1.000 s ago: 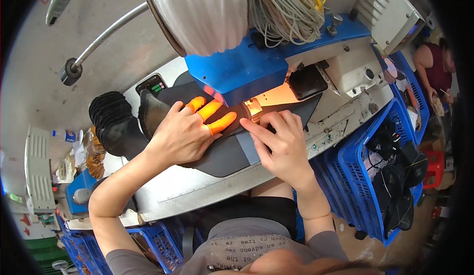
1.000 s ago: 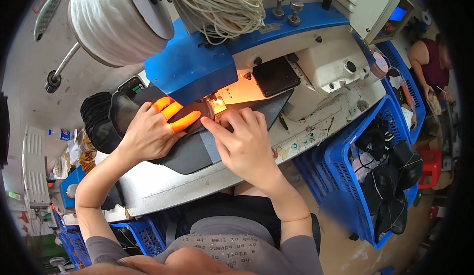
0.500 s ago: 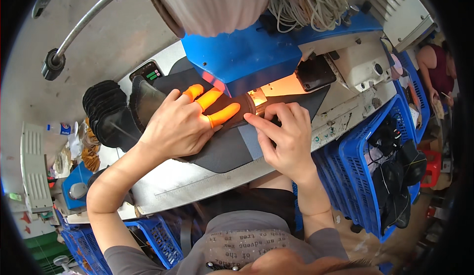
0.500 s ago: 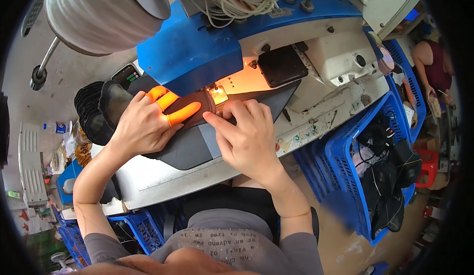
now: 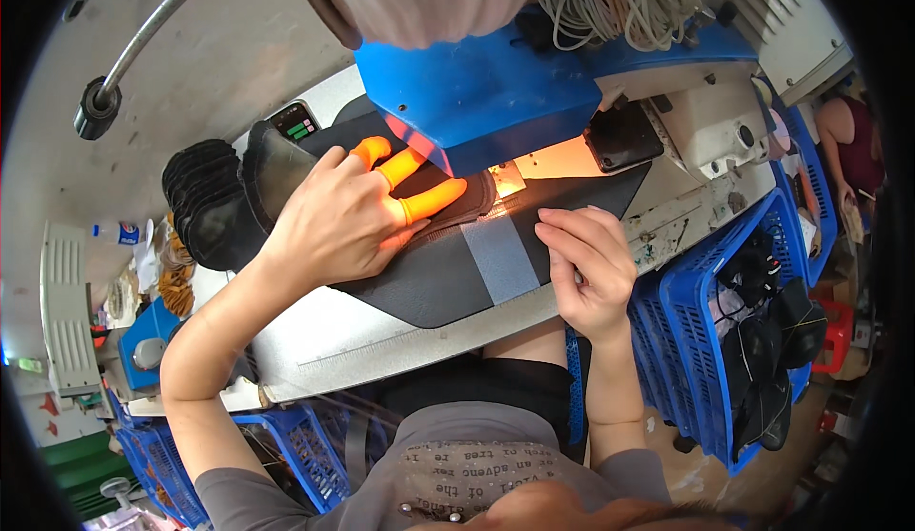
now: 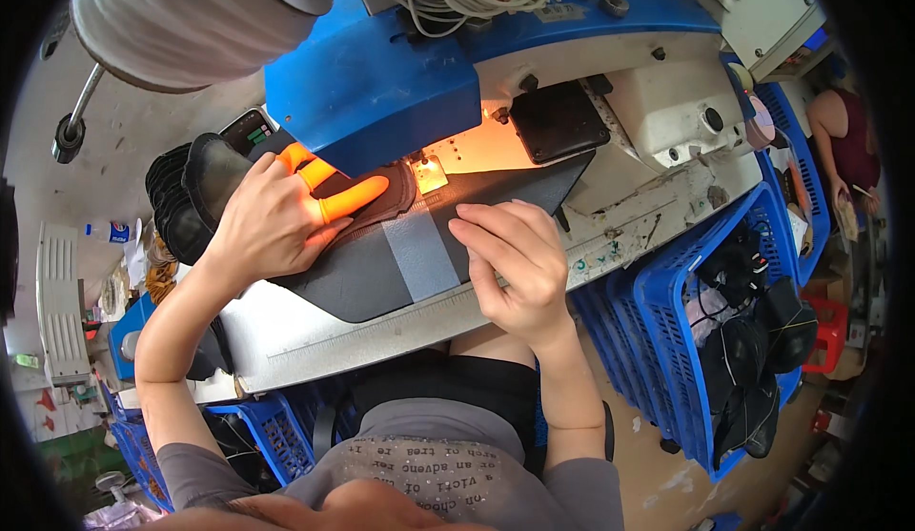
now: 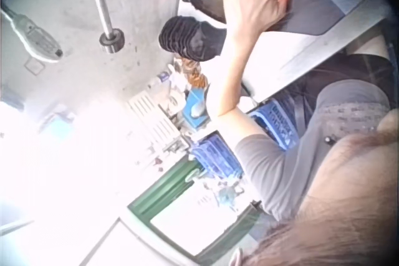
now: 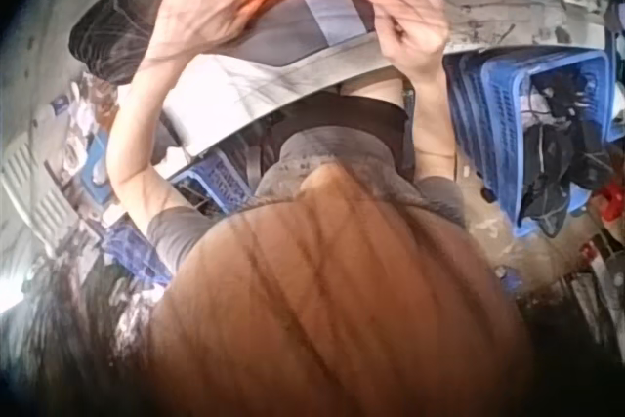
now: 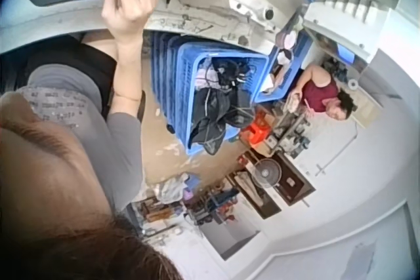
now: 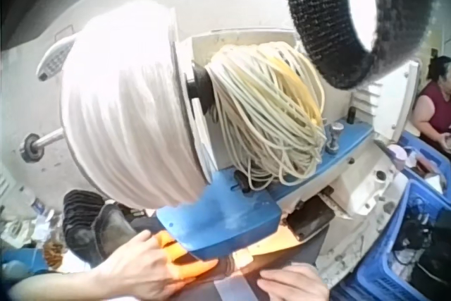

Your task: The person uses a sewing machine to stitch black fabric pieces, likely face masks, one at a time. They guide the fabric under the needle, sew along the edges, and then remove the finished piece to place it on the table before picking up the next piece. The process is repeated continuously throughout the clip.

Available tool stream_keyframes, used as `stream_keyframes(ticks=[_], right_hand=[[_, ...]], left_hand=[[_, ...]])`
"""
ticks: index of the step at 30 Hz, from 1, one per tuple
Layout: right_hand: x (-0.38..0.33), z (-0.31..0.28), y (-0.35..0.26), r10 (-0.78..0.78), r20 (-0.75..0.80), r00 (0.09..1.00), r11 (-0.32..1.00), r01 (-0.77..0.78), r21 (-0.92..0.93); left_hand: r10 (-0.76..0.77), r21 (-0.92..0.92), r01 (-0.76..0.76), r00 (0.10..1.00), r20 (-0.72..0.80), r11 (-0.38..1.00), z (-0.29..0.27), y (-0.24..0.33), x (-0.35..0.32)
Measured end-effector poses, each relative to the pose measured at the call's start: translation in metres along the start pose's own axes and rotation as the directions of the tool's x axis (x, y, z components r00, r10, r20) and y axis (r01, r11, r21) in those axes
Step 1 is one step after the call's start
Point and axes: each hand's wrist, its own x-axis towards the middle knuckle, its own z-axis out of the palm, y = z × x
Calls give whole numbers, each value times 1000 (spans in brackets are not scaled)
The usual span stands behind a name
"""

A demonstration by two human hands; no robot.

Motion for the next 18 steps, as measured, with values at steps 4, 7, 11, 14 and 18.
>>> stream_keyframes(ticks=[4, 7, 11, 14, 18], right_hand=[[-2, 3, 2, 3, -16, 1000, 1000, -2, 10], [-2, 4, 2, -2, -24, 1000, 1000, 2, 8], [-2, 4, 1, -8, -31, 999, 1000, 8, -5], [-2, 4, 2, -12, -31, 999, 1000, 12, -6], [-4, 6, 4, -20, -38, 999, 1000, 20, -4]], left_hand=[[-10, 38, 10, 1000, 7, 999, -1, -1, 2], [-19, 48, 21, 999, -31, 999, 3, -4, 1], [-100, -17, 101, 995, 22, 995, 4, 0, -1], [-178, -34, 181, 982, 65, 983, 2, 10, -2], [-239, 39, 242, 969, -67, 969, 11, 22, -6]])
